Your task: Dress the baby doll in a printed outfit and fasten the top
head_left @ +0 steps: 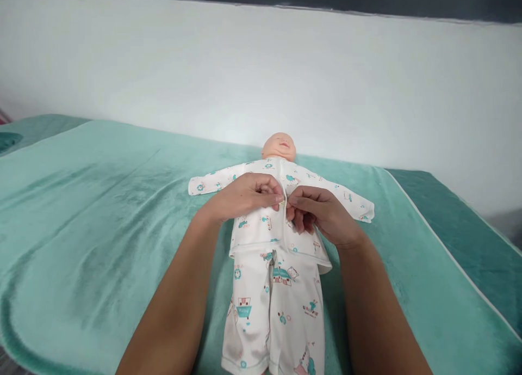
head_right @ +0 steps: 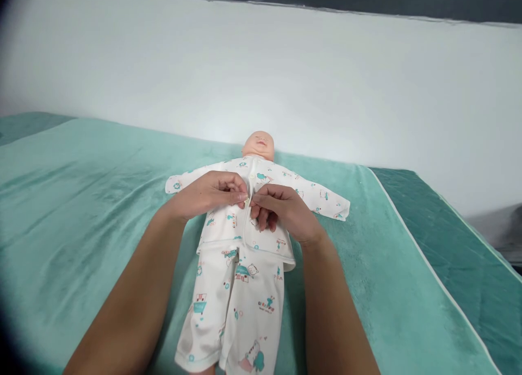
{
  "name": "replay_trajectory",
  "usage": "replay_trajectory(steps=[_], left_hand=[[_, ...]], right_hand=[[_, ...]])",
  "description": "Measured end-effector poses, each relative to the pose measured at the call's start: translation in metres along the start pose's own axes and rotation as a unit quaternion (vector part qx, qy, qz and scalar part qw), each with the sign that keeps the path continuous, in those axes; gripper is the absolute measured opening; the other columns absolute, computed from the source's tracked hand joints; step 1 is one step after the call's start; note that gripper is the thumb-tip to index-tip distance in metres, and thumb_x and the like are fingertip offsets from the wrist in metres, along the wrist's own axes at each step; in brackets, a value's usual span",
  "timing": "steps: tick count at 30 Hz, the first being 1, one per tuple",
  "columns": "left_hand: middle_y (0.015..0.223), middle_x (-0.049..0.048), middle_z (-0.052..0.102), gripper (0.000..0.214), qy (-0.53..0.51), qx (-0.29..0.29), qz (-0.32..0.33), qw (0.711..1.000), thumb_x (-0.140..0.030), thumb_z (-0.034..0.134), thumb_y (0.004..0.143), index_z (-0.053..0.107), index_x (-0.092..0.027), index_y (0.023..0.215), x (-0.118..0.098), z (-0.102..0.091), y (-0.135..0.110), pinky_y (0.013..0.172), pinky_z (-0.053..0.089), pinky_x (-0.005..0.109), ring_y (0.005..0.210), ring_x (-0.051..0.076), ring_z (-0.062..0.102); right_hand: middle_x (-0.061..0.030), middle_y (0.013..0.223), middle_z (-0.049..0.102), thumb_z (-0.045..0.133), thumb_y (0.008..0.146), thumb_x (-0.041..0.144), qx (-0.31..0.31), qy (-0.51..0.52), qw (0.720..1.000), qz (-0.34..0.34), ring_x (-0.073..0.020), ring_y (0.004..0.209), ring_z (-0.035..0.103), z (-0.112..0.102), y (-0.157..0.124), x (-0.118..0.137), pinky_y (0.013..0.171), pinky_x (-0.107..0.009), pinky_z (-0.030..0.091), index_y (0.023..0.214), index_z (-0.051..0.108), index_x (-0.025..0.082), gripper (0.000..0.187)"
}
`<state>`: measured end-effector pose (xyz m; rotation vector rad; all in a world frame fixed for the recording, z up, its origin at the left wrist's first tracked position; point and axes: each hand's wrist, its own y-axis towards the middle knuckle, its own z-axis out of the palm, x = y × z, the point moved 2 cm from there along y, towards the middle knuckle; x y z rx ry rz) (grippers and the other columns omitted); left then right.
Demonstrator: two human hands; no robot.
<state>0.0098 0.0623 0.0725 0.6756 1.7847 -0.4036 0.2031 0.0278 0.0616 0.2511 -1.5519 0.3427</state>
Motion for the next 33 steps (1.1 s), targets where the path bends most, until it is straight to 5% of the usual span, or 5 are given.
replay_trajectory(steps=[11,23,33], left_hand=[[0.077,-0.0009,0.066,0.008,0.015,0.021,-0.012,1.0,-0.02,0.061,0.08,0.066,-0.019,0.086,-0.0025,0.0012,-0.0001,0.067,0.042,0.025,0.072,0.012,0.058],[0.076,-0.0016,0.062,0.014,0.032,0.028,-0.006,0.999,-0.029,0.068,0.078,0.062,-0.021,0.088,-0.0044,0.0035,-0.001,0.059,0.036,0.023,0.068,0.011,0.05],[0.075,-0.0028,0.057,0.019,0.043,0.014,-0.021,0.999,-0.016,0.056,0.074,0.06,-0.023,0.091,-0.002,0.0046,-0.0011,0.059,0.037,0.024,0.067,0.011,0.049]], right_hand=[[-0.0041,0.079,0.076,0.063,0.093,0.037,-0.013,-0.005,1.0,-0.011,-0.0099,0.048,0.063,-0.0013,0.0009,-0.0042,0.036,-0.018,0.038,0.079,0.059,0.019,0.023],[-0.0034,0.074,0.076,0.063,0.093,0.037,-0.022,0.016,0.999,-0.017,-0.0125,0.048,0.066,-0.0013,0.0011,-0.0057,0.035,-0.018,0.035,0.081,0.054,0.02,0.022],[-0.0056,0.081,0.078,0.063,0.092,0.04,-0.031,0.009,0.999,-0.013,-0.0118,0.048,0.065,0.0004,0.0001,-0.0034,0.036,-0.019,0.035,0.08,0.052,0.021,0.025]])
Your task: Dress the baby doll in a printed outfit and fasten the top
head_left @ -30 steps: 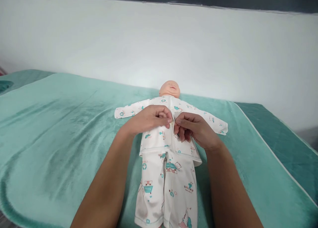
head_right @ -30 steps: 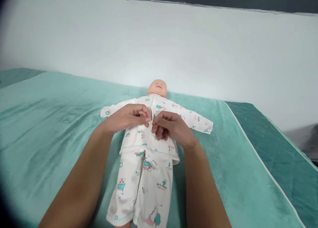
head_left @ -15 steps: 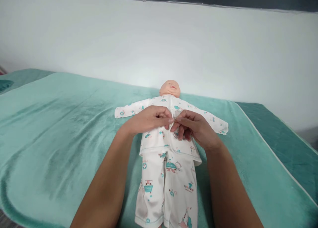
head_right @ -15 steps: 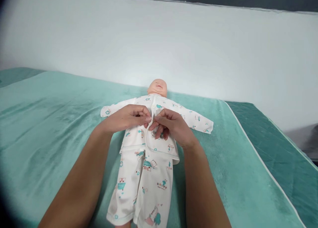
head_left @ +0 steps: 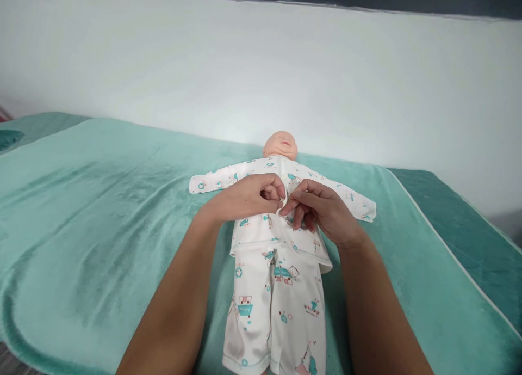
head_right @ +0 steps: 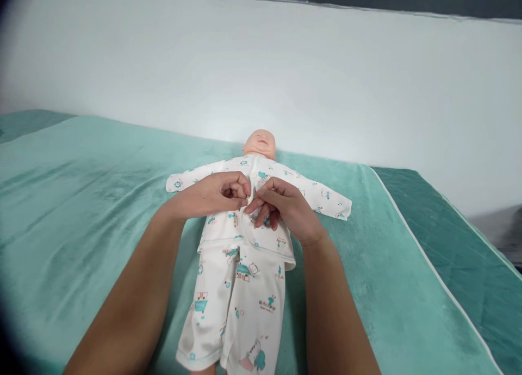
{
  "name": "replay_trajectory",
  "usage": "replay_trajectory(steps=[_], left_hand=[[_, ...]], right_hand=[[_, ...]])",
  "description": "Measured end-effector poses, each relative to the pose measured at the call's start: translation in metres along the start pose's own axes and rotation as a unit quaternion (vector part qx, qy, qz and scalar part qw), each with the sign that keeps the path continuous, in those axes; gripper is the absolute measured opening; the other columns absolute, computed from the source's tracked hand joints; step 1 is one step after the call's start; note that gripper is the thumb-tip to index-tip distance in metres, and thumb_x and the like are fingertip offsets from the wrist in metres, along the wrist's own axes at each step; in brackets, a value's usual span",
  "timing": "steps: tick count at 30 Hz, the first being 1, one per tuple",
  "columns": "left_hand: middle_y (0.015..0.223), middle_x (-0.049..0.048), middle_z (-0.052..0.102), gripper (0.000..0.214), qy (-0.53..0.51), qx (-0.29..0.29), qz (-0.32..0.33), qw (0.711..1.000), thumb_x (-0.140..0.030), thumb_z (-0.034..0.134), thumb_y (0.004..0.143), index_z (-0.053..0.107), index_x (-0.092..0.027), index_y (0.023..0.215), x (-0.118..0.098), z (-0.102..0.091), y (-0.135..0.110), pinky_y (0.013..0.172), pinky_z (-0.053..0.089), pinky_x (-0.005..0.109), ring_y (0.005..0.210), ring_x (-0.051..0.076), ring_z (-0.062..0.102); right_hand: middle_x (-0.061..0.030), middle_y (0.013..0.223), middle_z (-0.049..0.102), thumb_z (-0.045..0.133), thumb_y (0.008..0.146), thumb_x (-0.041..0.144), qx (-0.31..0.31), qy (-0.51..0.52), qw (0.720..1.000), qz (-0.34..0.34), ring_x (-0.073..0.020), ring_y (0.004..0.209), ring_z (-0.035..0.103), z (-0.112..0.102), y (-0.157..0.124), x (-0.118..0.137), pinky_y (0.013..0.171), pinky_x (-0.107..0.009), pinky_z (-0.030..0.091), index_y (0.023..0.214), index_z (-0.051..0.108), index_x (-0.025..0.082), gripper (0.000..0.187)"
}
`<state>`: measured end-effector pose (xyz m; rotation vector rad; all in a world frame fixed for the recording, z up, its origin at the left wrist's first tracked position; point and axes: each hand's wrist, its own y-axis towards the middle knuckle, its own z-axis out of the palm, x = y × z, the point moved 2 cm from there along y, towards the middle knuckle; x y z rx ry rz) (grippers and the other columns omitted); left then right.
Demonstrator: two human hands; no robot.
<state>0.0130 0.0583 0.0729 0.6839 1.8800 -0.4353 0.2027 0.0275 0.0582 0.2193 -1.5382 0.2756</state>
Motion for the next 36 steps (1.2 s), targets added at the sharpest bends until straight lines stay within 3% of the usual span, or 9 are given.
replay_trajectory(steps=[11,16,28,36], left_hand=[[0.071,-0.0032,0.061,0.013,0.046,-0.028,0.001,0.999,-0.016,0.056,0.07,0.06,-0.022,0.082,-0.005,0.002,-0.001,0.055,0.036,0.023,0.065,0.011,0.054],[0.064,-0.0049,0.058,0.023,0.062,-0.043,-0.012,0.997,-0.015,0.051,0.07,0.06,-0.024,0.09,-0.01,0.004,-0.003,0.051,0.032,0.023,0.059,0.011,0.048],[0.067,-0.0047,0.059,0.029,0.005,-0.016,-0.014,1.0,-0.017,0.053,0.072,0.058,-0.024,0.1,-0.002,0.002,0.001,0.054,0.034,0.024,0.059,0.011,0.047],[0.067,-0.0026,0.066,0.021,0.003,-0.003,-0.067,0.998,-0.02,0.056,0.072,0.056,-0.022,0.093,-0.004,-0.002,-0.003,0.053,0.034,0.025,0.06,0.013,0.053]], right_hand=[[-0.0044,0.081,0.078,0.063,0.092,0.04,-0.004,-0.008,1.0,-0.001,-0.0123,0.049,0.066,0.0,0.0,-0.001,0.036,-0.019,0.035,0.082,0.053,0.021,0.024],[-0.0042,0.08,0.078,0.064,0.092,0.042,-0.002,-0.01,1.0,0.004,-0.0123,0.049,0.066,0.001,0.0,-0.001,0.036,-0.019,0.035,0.082,0.054,0.021,0.025],[-0.0009,0.071,0.075,0.064,0.091,0.041,0.0,-0.023,1.0,0.02,-0.0107,0.046,0.062,0.004,0.0,0.002,0.035,-0.019,0.033,0.083,0.055,0.022,0.023],[-0.0008,0.068,0.073,0.066,0.089,0.039,0.005,-0.019,1.0,0.013,-0.0102,0.045,0.061,0.004,0.001,0.001,0.035,-0.019,0.034,0.076,0.053,0.021,0.026]])
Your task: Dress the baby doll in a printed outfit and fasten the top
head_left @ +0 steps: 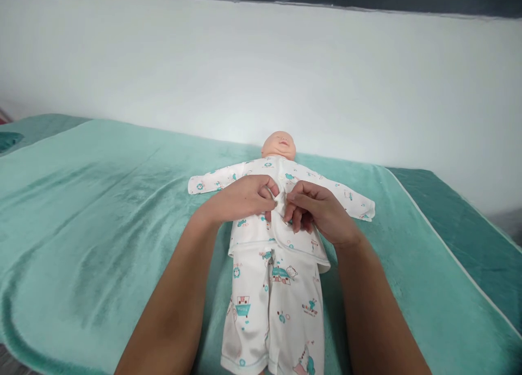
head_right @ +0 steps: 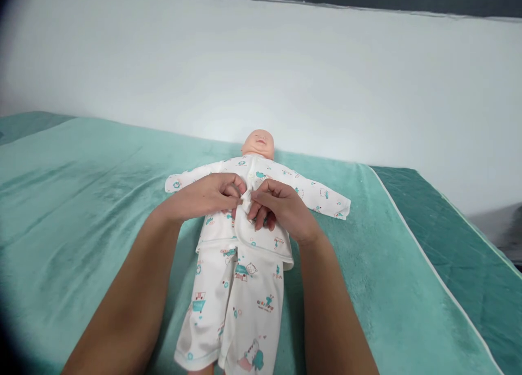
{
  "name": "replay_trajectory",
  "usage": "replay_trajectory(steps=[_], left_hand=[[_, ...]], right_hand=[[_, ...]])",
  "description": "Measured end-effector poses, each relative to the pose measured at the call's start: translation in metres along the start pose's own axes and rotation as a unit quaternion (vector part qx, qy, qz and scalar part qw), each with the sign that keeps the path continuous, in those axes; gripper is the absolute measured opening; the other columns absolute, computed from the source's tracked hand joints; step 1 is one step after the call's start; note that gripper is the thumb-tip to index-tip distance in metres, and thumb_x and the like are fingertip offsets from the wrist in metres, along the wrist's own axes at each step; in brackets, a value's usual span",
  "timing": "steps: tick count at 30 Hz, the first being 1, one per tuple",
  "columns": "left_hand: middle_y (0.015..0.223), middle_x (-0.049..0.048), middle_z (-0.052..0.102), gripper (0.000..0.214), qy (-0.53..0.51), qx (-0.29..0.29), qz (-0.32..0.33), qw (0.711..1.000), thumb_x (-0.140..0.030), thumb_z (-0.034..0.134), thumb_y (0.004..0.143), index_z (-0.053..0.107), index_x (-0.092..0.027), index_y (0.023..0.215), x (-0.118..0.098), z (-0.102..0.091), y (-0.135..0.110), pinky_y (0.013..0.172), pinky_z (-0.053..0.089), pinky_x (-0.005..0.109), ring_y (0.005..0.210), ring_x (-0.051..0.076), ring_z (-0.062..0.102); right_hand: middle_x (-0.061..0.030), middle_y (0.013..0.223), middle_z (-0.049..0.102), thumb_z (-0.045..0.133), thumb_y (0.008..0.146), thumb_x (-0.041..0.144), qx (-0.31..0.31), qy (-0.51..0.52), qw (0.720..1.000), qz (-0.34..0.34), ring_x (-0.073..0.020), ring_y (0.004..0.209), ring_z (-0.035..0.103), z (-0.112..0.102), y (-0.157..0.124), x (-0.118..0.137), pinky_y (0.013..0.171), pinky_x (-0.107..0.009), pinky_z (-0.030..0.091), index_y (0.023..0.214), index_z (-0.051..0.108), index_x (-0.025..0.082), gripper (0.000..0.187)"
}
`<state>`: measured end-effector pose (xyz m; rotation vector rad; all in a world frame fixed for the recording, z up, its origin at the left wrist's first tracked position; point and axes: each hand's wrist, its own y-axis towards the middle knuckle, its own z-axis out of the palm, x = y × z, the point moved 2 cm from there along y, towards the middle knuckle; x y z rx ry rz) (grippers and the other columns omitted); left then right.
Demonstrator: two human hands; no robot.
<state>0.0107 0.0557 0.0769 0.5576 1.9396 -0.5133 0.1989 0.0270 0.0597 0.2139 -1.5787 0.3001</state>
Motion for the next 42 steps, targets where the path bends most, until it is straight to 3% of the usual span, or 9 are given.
replay_trajectory(steps=[6,11,20,29,35,42], left_hand=[[0.064,-0.0002,0.069,0.015,-0.008,0.028,-0.01,1.0,-0.02,0.055,0.072,0.06,-0.02,0.086,0.0019,-0.0027,-0.0002,0.054,0.037,0.025,0.058,0.013,0.054],[0.066,0.0005,0.069,0.017,0.018,0.029,0.02,0.999,-0.032,0.055,0.084,0.065,-0.019,0.081,0.0007,-0.003,-0.0015,0.055,0.038,0.025,0.056,0.011,0.05],[0.066,0.0003,0.067,0.024,0.026,0.037,0.015,0.999,-0.043,0.064,0.084,0.068,-0.02,0.082,-0.0015,-0.0031,-0.0018,0.057,0.04,0.023,0.062,0.012,0.056],[0.069,0.0006,0.069,0.022,0.012,0.049,0.039,0.998,-0.037,0.055,0.09,0.066,-0.019,0.085,0.0021,-0.0046,-0.0015,0.057,0.04,0.024,0.06,0.011,0.053],[0.069,0.0007,0.068,0.017,0.004,0.047,0.015,0.999,-0.033,0.059,0.086,0.065,-0.018,0.09,0.0034,-0.0039,0.0,0.056,0.04,0.023,0.066,0.014,0.062],[0.067,0.0002,0.065,0.019,-0.028,0.068,0.046,0.996,-0.036,0.061,0.088,0.065,-0.017,0.09,0.0082,-0.0064,0.0023,0.056,0.039,0.023,0.063,0.011,0.056]], right_hand=[[-0.0007,0.069,0.074,0.067,0.089,0.041,0.005,0.003,1.0,0.001,-0.0102,0.045,0.062,-0.001,0.0004,-0.0013,0.035,-0.019,0.034,0.074,0.052,0.021,0.029],[-0.0019,0.073,0.076,0.068,0.089,0.042,0.005,0.003,1.0,0.0,-0.0102,0.045,0.062,-0.0011,0.0003,-0.0011,0.035,-0.019,0.035,0.075,0.053,0.021,0.029],[-0.0031,0.078,0.077,0.068,0.089,0.043,-0.002,-0.004,1.0,0.0,-0.0104,0.046,0.064,-0.0024,0.0,-0.0036,0.036,-0.019,0.036,0.077,0.055,0.02,0.03],[-0.0034,0.075,0.076,0.068,0.089,0.039,-0.004,0.007,1.0,-0.001,-0.0104,0.044,0.062,0.0,-0.0001,-0.0004,0.034,-0.019,0.034,0.075,0.053,0.02,0.029],[-0.0036,0.075,0.076,0.068,0.09,0.04,0.0,0.006,1.0,-0.002,-0.0105,0.045,0.062,-0.0002,0.0003,-0.0008,0.034,-0.018,0.035,0.075,0.053,0.02,0.029],[-0.0036,0.076,0.077,0.068,0.089,0.039,-0.005,0.004,1.0,-0.001,-0.0107,0.045,0.063,0.0002,-0.0003,-0.0001,0.034,-0.018,0.036,0.075,0.053,0.02,0.028]])
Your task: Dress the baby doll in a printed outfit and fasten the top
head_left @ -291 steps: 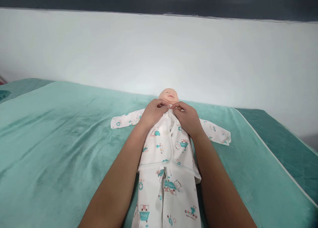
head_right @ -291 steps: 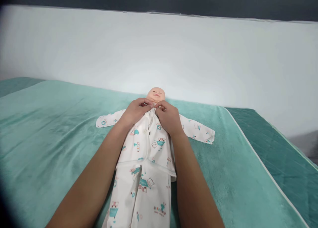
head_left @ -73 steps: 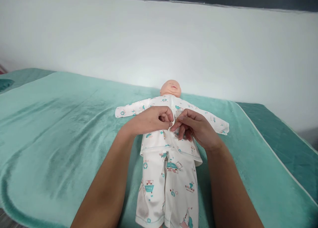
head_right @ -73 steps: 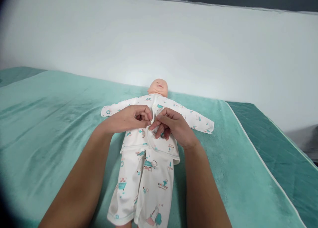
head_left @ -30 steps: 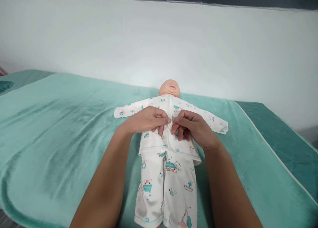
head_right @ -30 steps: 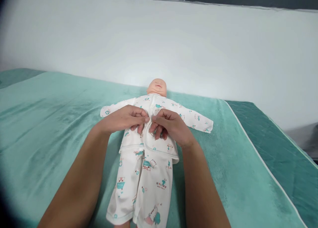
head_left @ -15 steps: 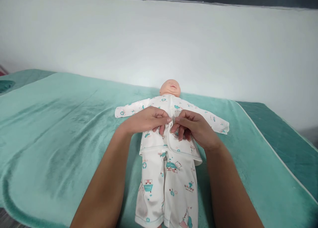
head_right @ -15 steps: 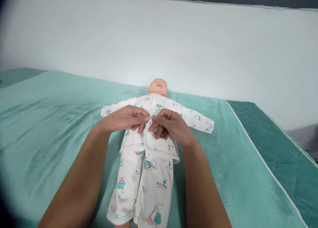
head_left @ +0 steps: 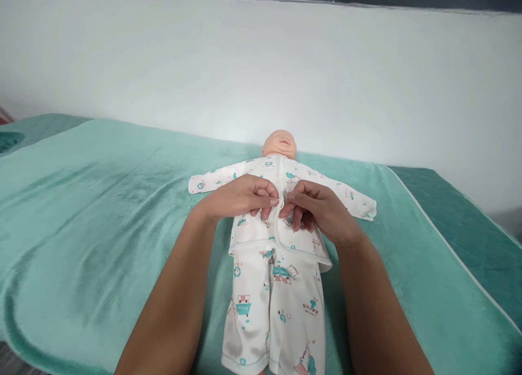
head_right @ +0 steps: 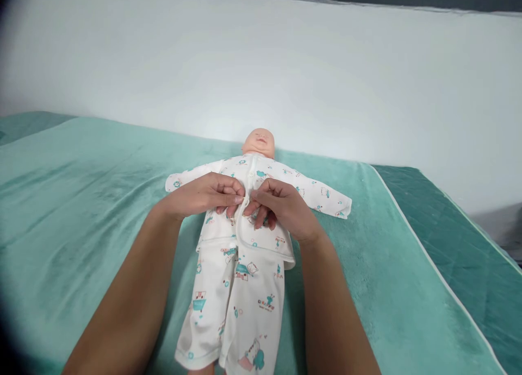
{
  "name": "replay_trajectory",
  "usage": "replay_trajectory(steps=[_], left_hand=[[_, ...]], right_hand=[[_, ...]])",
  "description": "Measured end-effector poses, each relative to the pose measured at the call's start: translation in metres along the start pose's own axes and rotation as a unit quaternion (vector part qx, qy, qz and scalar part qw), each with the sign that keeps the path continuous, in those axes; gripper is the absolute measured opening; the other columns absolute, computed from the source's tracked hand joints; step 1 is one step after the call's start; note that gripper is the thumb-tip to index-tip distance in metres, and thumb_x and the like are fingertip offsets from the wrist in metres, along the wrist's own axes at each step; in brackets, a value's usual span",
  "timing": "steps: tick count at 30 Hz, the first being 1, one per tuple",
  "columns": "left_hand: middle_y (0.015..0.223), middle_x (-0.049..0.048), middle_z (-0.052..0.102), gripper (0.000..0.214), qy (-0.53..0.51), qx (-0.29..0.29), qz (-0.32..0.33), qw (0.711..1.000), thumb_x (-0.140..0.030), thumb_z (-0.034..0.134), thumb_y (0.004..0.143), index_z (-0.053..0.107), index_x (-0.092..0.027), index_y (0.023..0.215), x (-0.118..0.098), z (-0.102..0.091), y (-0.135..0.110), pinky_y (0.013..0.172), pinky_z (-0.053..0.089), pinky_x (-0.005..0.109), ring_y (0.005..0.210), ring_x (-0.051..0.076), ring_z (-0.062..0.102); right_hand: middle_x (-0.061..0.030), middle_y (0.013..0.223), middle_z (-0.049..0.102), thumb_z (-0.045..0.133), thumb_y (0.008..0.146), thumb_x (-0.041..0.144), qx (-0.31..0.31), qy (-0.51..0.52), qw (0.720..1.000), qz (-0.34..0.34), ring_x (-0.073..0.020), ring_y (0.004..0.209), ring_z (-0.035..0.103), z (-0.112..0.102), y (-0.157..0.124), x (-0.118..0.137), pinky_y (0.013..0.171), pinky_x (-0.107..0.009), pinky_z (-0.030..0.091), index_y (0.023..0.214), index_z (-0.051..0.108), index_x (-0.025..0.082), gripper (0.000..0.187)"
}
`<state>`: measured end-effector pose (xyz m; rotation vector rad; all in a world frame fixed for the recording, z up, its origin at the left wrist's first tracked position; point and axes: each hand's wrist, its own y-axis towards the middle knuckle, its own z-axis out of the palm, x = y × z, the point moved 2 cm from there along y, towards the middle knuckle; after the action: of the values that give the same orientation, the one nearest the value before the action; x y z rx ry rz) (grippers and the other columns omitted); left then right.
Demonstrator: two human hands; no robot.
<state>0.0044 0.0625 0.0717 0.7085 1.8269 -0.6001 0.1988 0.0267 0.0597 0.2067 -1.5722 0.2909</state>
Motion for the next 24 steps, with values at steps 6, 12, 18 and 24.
replay_trajectory(steps=[6,12,18,24], left_hand=[[0.065,-0.0008,0.061,0.013,0.003,0.003,0.004,1.0,-0.028,0.057,0.089,0.065,-0.017,0.088,0.0,0.0,0.0,0.056,0.039,0.023,0.061,0.01,0.053],[0.065,-0.0012,0.059,0.01,0.005,0.002,0.005,1.0,-0.025,0.057,0.088,0.064,-0.018,0.087,0.0,0.0,-0.001,0.057,0.039,0.023,0.062,0.011,0.053],[0.067,-0.0009,0.06,0.022,0.042,-0.009,-0.002,0.999,-0.037,0.057,0.09,0.064,-0.018,0.081,-0.006,0.002,-0.002,0.057,0.039,0.023,0.061,0.01,0.052],[0.068,-0.0012,0.061,0.019,0.053,-0.013,-0.028,0.998,-0.038,0.061,0.085,0.066,-0.02,0.083,-0.01,0.004,-0.003,0.057,0.039,0.022,0.065,0.011,0.055]], right_hand=[[-0.0045,0.079,0.078,0.069,0.089,0.041,-0.006,0.002,1.0,-0.006,-0.0109,0.047,0.064,-0.001,0.0,-0.002,0.035,-0.018,0.036,0.076,0.053,0.02,0.029],[-0.0049,0.08,0.078,0.068,0.09,0.04,-0.013,0.004,1.0,-0.005,-0.0113,0.049,0.066,-0.001,0.0,-0.001,0.036,-0.018,0.036,0.076,0.054,0.02,0.028],[-0.0042,0.08,0.078,0.069,0.09,0.039,-0.015,0.005,1.0,-0.005,-0.0119,0.051,0.067,-0.001,0.0,-0.002,0.035,-0.018,0.036,0.075,0.054,0.02,0.028],[-0.0028,0.069,0.075,0.069,0.089,0.04,-0.015,0.0,1.0,-0.003,-0.0127,0.05,0.067,-0.002,0.0,-0.002,0.036,-0.019,0.036,0.076,0.055,0.021,0.028]])
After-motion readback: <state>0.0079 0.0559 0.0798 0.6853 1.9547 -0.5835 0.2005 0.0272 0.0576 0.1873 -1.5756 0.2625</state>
